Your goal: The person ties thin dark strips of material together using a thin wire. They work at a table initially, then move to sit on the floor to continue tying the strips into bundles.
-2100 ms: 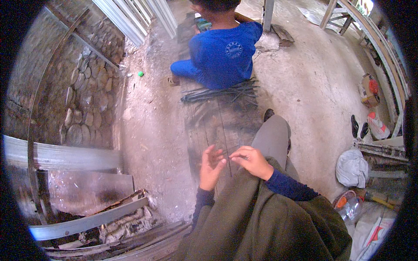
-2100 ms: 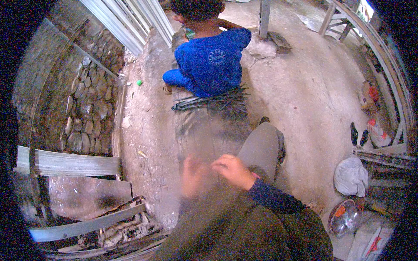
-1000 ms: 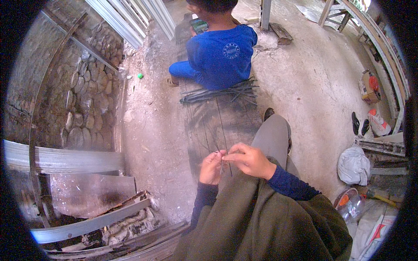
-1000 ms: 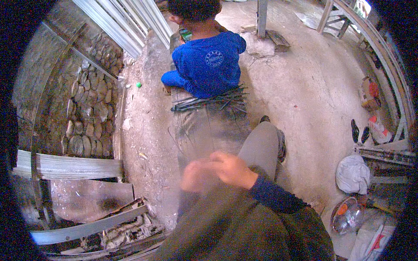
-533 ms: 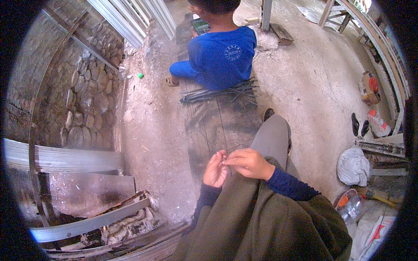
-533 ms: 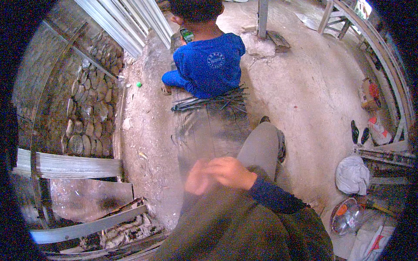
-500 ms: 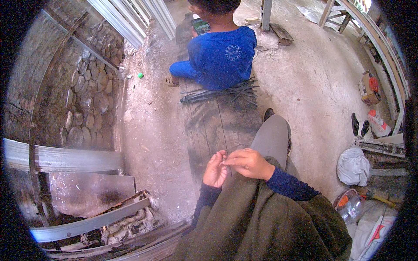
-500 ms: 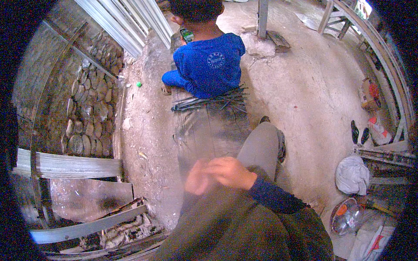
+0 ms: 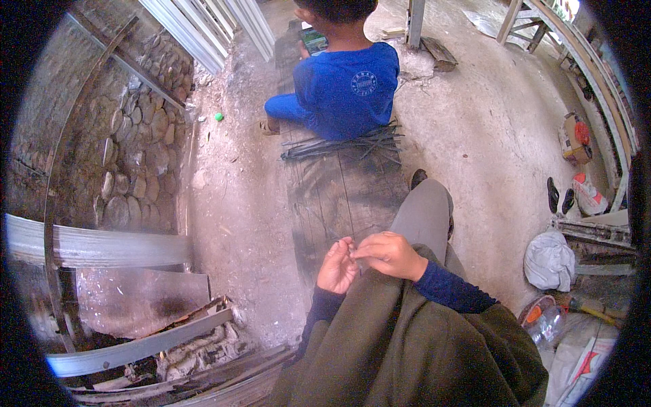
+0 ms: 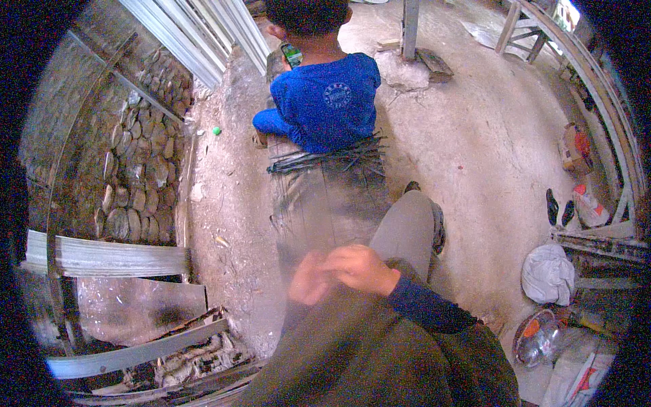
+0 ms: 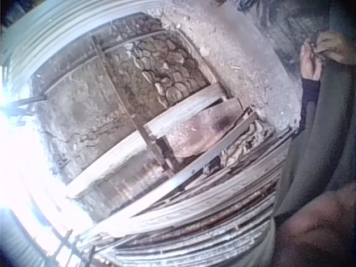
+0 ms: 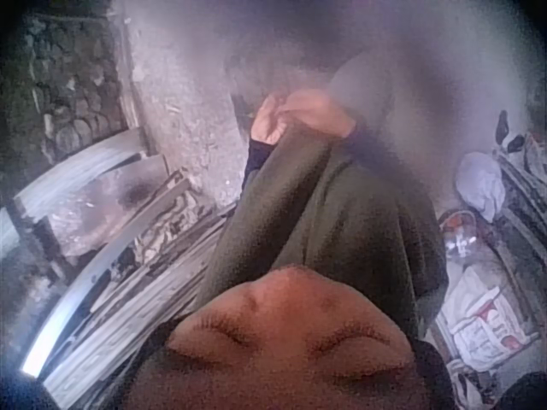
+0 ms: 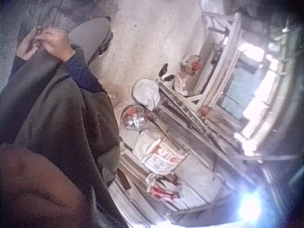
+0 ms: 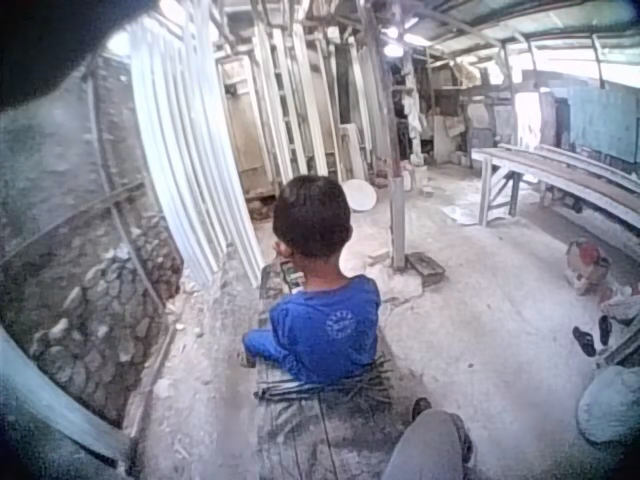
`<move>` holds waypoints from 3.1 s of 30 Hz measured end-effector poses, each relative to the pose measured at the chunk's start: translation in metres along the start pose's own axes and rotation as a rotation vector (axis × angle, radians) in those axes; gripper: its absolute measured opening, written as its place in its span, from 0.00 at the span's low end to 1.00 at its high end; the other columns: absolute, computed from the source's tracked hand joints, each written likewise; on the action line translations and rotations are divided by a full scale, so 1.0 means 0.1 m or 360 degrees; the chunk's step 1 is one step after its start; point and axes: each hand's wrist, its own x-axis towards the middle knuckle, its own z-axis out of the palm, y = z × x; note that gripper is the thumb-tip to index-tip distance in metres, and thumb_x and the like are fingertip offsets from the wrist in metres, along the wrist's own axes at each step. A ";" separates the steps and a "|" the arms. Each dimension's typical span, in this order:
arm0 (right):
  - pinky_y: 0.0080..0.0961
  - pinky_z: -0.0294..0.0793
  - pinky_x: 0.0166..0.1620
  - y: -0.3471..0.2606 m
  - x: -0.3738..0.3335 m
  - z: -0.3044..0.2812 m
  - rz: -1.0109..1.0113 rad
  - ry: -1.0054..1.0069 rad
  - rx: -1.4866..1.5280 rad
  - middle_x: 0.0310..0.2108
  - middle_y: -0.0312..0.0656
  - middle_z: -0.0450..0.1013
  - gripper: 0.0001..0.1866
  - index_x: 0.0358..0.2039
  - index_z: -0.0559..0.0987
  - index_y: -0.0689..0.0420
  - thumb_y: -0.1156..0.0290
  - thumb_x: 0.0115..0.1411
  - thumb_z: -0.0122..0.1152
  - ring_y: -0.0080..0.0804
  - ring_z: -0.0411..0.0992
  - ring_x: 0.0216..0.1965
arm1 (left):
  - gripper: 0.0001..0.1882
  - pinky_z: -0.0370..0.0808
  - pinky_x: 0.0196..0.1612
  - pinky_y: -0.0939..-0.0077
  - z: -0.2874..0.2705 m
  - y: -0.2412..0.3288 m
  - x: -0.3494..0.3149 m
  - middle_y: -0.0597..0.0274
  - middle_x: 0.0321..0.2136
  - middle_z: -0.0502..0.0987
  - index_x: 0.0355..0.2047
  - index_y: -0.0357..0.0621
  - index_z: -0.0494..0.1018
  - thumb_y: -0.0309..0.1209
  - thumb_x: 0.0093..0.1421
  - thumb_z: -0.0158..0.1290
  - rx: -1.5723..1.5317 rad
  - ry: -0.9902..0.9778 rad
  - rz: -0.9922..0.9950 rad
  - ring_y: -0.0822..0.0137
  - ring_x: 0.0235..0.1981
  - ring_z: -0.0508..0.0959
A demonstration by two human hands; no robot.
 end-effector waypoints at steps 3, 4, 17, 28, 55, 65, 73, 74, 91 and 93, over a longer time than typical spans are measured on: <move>0.24 0.67 0.32 0.02 -0.01 0.01 -0.0015 0.0004 0.0022 0.30 0.37 0.72 0.11 0.29 0.76 0.52 0.76 0.41 0.58 0.32 0.70 0.32 | 0.10 0.64 0.19 0.87 -0.09 0.00 0.02 0.70 0.26 0.70 0.36 0.45 0.66 0.36 0.56 0.45 -0.0089 -0.0029 -0.0094 0.78 0.24 0.69; 0.25 0.67 0.32 0.02 -0.01 0.01 -0.0019 -0.0001 0.0026 0.30 0.37 0.72 0.11 0.29 0.76 0.52 0.76 0.41 0.58 0.32 0.70 0.32 | 0.10 0.64 0.19 0.87 -0.13 -0.01 0.04 0.70 0.26 0.70 0.36 0.45 0.66 0.36 0.56 0.45 -0.0169 -0.0042 -0.0137 0.78 0.24 0.69; 0.26 0.67 0.33 -0.05 0.02 0.03 -0.0153 -0.0121 -0.0195 0.33 0.37 0.69 0.20 0.37 0.74 0.49 0.78 0.40 0.53 0.31 0.69 0.34 | 0.11 0.62 0.15 0.90 0.01 0.00 0.04 0.70 0.23 0.68 0.33 0.42 0.66 0.37 0.56 0.46 0.0341 0.0021 0.0198 0.81 0.20 0.67; 0.23 0.65 0.30 -0.04 0.02 0.04 -0.0242 -0.0043 -0.0251 0.28 0.32 0.69 0.14 0.30 0.76 0.48 0.76 0.40 0.53 0.28 0.69 0.28 | 0.13 0.61 0.14 0.90 0.04 -0.03 0.02 0.68 0.19 0.69 0.30 0.41 0.67 0.39 0.54 0.48 0.0601 0.0079 0.0276 0.80 0.16 0.66; 0.17 0.67 0.34 0.00 -0.08 0.17 0.0734 0.0140 0.0733 0.28 0.38 0.73 0.07 0.29 0.76 0.61 0.74 0.49 0.57 0.21 0.70 0.31 | 0.10 0.70 0.30 0.84 0.01 0.02 -0.06 0.60 0.31 0.70 0.34 0.39 0.65 0.29 0.53 0.50 0.0119 -0.0010 0.0440 0.72 0.29 0.71; 0.15 0.65 0.32 0.08 -0.12 0.23 0.0866 0.0091 0.0728 0.25 0.35 0.70 0.07 0.28 0.74 0.62 0.72 0.50 0.56 0.17 0.66 0.28 | 0.08 0.69 0.30 0.79 0.13 0.08 -0.11 0.61 0.30 0.70 0.32 0.38 0.67 0.27 0.52 0.50 0.0632 0.0075 0.0478 0.71 0.29 0.71; 0.16 0.64 0.34 0.07 -0.07 0.15 0.1132 0.0177 0.1461 0.25 0.32 0.68 0.04 0.27 0.71 0.58 0.73 0.51 0.56 0.17 0.65 0.29 | 0.07 0.68 0.27 0.79 0.08 0.10 -0.12 0.60 0.29 0.70 0.30 0.41 0.66 0.30 0.53 0.50 0.0645 0.0053 0.0237 0.72 0.27 0.70; 0.16 0.64 0.34 0.06 -0.07 0.15 0.1128 0.0203 0.1489 0.25 0.31 0.68 0.04 0.26 0.71 0.58 0.73 0.50 0.56 0.18 0.65 0.30 | 0.07 0.68 0.26 0.80 0.10 0.10 -0.12 0.60 0.28 0.71 0.30 0.41 0.65 0.30 0.53 0.50 0.0695 0.0054 0.0266 0.72 0.27 0.70; 0.28 0.69 0.36 0.01 -0.06 0.09 -0.0074 0.0239 0.0038 0.35 0.44 0.70 0.10 0.28 0.70 0.58 0.82 0.42 0.56 0.39 0.69 0.34 | 0.06 0.69 0.25 0.82 0.36 0.16 -0.14 0.63 0.24 0.72 0.26 0.41 0.65 0.27 0.51 0.51 0.0854 0.0066 0.0219 0.74 0.25 0.72; 0.27 0.68 0.35 0.00 -0.06 0.09 -0.0028 0.0255 0.0055 0.31 0.43 0.70 0.10 0.28 0.70 0.58 0.81 0.43 0.56 0.39 0.69 0.32 | 0.05 0.69 0.27 0.82 0.37 0.19 -0.16 0.63 0.24 0.72 0.26 0.41 0.67 0.26 0.50 0.52 0.0979 0.0090 0.0228 0.73 0.27 0.72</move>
